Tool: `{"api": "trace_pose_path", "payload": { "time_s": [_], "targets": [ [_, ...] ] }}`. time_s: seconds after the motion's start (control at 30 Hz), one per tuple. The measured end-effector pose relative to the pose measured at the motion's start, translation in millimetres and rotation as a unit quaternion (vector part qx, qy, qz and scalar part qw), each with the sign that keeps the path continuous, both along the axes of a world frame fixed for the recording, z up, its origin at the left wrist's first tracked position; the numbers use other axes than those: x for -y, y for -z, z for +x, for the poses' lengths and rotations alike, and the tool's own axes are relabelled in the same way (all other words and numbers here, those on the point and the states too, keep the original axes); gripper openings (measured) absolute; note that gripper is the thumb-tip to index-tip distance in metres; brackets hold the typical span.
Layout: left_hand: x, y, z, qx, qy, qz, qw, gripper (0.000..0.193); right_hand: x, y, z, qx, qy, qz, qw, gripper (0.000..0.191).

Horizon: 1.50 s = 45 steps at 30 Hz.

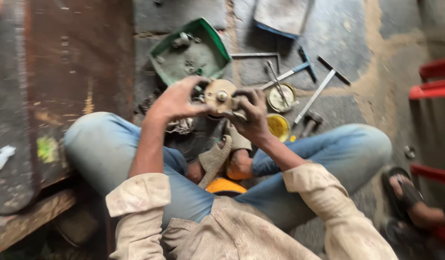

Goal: The person sits on the workshop floor repairing a small engine or pump component. They wipe the housing with a cloth, fit the cover onto the base, and use a T-handle wrench and hammer to drive and tighten parts, picking small fasteners from a tray as they reassemble the unit.

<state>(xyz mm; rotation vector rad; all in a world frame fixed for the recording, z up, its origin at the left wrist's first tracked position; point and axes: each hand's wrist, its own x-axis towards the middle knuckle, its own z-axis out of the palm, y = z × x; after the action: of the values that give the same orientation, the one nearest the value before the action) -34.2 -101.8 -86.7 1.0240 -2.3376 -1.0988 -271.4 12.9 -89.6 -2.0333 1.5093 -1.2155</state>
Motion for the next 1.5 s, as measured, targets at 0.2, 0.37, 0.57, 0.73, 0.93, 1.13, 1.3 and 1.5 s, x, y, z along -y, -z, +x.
{"api": "trace_pose_path", "payload": {
  "time_s": [0.2,0.37,0.57,0.73,0.93,1.13,1.3,1.5],
  "targets": [
    [2.4,-11.9,-27.8,0.038,-0.133,-0.062,0.988,0.047,8.5,-15.4,-11.2,0.025,-0.061,-0.021,0.998,0.028],
    [7.5,-4.0,-40.7,0.010,-0.158,-0.024,0.987,0.036,18.7,7.6,-18.2,0.059,-0.046,-0.019,0.997,0.031],
    [5.6,5.9,-28.2,-0.100,-0.085,-0.090,0.987,0.030,101.3,89.3,-105.2,0.266,0.257,0.188,0.910,0.041],
    [10.5,0.5,-42.9,-0.100,-0.192,-0.094,0.972,0.038,164.7,113.2,-195.6,-0.019,0.487,0.213,0.847,0.048],
    [11.0,-9.7,-48.7,-0.112,-0.199,-0.109,0.967,0.023,180.4,142.1,-223.4,-0.052,0.553,0.392,0.733,0.070],
    [18.0,-10.3,-49.5,-0.141,-0.178,-0.097,0.969,0.021,192.5,168.3,-239.9,-0.020,0.555,0.450,0.699,0.067],
    [15.2,-6.7,-46.2,-0.146,-0.178,-0.123,0.965,0.022,201.9,153.5,-241.4,0.095,0.713,0.224,0.657,0.048],
    [0.1,-6.9,-34.4,-0.150,-0.152,-0.082,0.973,0.020,226.6,41.4,-219.0,0.172,0.572,-0.079,0.798,0.021]
  ]
}}
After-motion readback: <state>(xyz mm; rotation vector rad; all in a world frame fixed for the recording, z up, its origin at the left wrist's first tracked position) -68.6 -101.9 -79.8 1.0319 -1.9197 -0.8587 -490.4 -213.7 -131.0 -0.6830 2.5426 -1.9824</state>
